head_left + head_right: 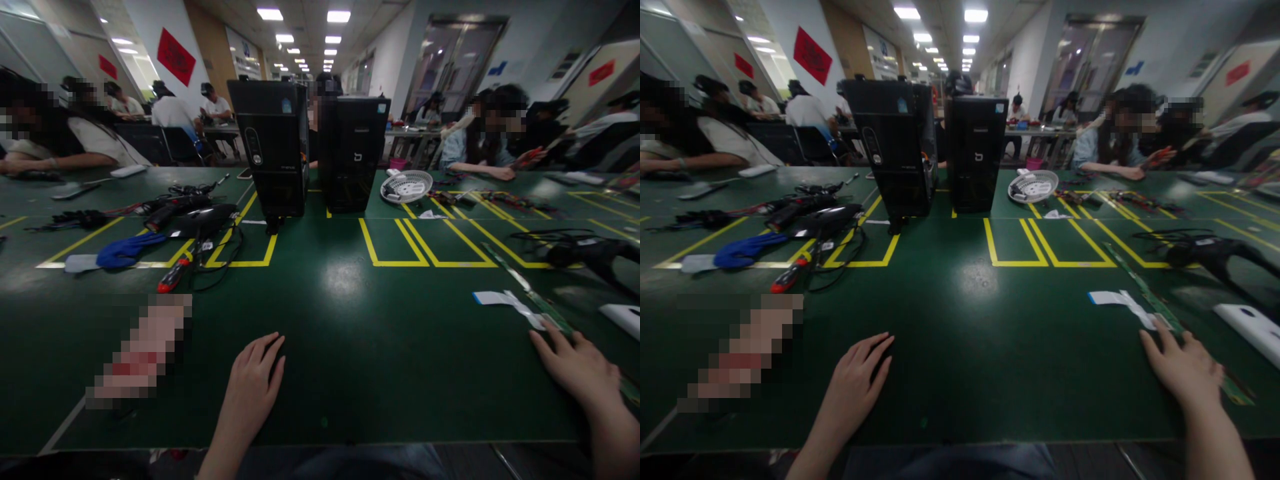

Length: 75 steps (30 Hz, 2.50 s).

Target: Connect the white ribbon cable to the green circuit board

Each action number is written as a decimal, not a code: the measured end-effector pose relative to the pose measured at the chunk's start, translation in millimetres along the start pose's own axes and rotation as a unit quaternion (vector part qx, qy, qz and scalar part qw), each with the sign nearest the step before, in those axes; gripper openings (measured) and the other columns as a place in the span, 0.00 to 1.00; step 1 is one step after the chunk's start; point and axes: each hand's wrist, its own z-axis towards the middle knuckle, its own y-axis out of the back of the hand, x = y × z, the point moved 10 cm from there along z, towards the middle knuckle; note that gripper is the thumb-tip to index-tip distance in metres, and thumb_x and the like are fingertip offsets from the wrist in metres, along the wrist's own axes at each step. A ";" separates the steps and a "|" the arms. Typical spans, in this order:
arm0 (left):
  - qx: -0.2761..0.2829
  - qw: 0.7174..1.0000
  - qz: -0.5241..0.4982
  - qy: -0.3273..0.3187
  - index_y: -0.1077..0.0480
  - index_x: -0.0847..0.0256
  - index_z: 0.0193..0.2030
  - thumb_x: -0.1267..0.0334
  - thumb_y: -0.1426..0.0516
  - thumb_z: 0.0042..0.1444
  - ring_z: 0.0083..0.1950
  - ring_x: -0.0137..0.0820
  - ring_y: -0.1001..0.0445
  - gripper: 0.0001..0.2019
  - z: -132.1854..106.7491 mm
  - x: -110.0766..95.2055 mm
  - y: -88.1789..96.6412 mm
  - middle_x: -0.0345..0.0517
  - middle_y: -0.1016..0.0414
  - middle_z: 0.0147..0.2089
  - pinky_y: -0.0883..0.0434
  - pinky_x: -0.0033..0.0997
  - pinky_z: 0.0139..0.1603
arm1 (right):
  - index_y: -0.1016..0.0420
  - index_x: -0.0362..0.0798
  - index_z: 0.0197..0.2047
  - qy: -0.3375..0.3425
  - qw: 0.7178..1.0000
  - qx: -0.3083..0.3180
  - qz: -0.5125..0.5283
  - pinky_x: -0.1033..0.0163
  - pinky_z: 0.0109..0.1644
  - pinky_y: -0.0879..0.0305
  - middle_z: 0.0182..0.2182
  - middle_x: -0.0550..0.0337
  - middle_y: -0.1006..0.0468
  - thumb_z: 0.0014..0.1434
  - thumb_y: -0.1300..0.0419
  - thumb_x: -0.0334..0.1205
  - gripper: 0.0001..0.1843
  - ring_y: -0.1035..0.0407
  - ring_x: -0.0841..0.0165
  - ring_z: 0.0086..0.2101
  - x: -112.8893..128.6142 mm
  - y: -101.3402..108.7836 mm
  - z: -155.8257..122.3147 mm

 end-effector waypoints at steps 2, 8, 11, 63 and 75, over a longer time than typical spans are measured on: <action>0.001 1.000 0.000 -0.002 0.31 0.63 0.58 0.62 0.51 0.66 0.57 0.45 0.31 0.18 0.3 -0.4 0.4 0.55 0.29 0.57 0.32 0.51 0.56 | 0.43 0.49 0.68 -0.005 1.000 0.004 -0.001 0.34 0.59 0.54 0.65 0.30 0.48 0.62 0.68 0.63 0.41 0.51 0.40 0.63 0.6 -0.1 -0.5; -0.005 1.000 -0.001 -0.003 0.31 0.62 0.57 0.62 0.51 0.65 0.56 0.44 0.31 0.17 1.2 -0.9 2.6 0.54 0.29 0.56 0.31 0.50 0.56 | 0.41 0.47 0.66 -0.004 1.000 0.011 -0.010 0.34 0.59 0.54 0.64 0.31 0.48 0.62 0.69 0.63 0.42 0.51 0.40 0.63 0.8 -0.4 0.2; -0.006 1.000 -0.006 -0.002 0.31 0.61 0.57 0.62 0.51 0.65 0.56 0.44 0.31 0.17 0.9 -0.8 2.6 0.54 0.29 0.56 0.31 0.50 0.56 | 0.37 0.42 0.63 -0.001 1.000 -0.001 -0.006 0.35 0.59 0.52 0.62 0.31 0.44 0.61 0.69 0.64 0.44 0.49 0.40 0.62 0.8 0.6 0.5; -0.007 1.000 -0.006 0.002 0.30 0.61 0.57 0.62 0.50 0.65 0.56 0.44 0.30 0.17 1.4 -1.4 2.6 0.53 0.28 0.56 0.32 0.50 0.56 | 0.34 0.53 0.61 0.618 0.726 0.201 0.226 0.43 0.70 0.59 0.61 0.58 0.34 0.64 0.46 0.40 0.22 0.51 0.62 0.66 331.8 23.6 -329.7; -0.018 1.000 -0.010 0.000 0.29 0.59 0.56 0.60 0.50 0.65 0.55 0.45 0.29 0.17 2.8 -0.5 3.9 0.53 0.27 0.55 0.30 0.51 0.55 | 0.32 0.54 0.59 0.564 0.782 0.114 0.238 0.46 0.68 0.51 0.67 0.56 0.45 0.68 0.53 0.44 0.20 0.59 0.62 0.68 295.7 37.5 -262.4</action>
